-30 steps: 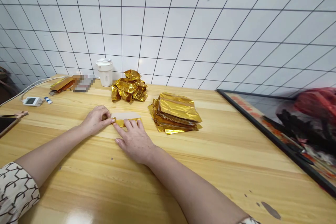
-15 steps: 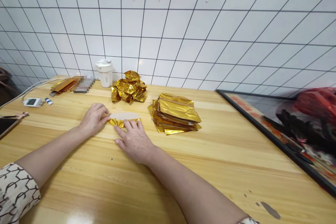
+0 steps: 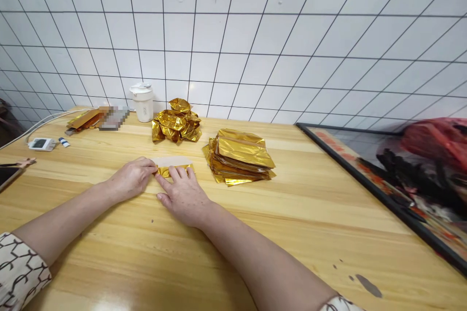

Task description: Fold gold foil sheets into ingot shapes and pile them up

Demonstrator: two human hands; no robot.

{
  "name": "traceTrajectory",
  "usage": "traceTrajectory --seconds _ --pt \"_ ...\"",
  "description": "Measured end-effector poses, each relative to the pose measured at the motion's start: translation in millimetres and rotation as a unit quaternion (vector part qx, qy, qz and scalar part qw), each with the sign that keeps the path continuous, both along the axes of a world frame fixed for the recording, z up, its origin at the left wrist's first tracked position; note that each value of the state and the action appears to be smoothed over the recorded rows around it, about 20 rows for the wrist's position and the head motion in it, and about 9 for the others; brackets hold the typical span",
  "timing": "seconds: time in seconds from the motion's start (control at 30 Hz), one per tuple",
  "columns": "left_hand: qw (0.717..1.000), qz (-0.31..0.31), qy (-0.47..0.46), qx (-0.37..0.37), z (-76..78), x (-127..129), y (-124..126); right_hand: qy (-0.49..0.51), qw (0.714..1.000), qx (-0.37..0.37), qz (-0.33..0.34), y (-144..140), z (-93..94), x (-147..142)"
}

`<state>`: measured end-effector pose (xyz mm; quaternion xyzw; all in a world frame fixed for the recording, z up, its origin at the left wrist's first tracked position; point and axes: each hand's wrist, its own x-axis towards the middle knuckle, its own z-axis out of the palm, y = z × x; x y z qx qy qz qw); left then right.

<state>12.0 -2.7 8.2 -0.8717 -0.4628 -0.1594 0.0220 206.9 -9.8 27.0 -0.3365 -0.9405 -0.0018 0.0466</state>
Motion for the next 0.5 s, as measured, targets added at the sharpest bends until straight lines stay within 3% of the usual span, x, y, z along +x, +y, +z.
traceTrajectory --seconds 0.17,0.5 --pt "0.999 0.027 0.036 -0.024 5.9 2.3 -0.9 -0.008 1.000 -0.003 -0.006 -0.7 2.2 -0.5" --pt "0.995 0.021 0.096 -0.031 12.3 6.0 -4.8 0.013 1.000 0.005 0.007 3.2 -0.5 5.1"
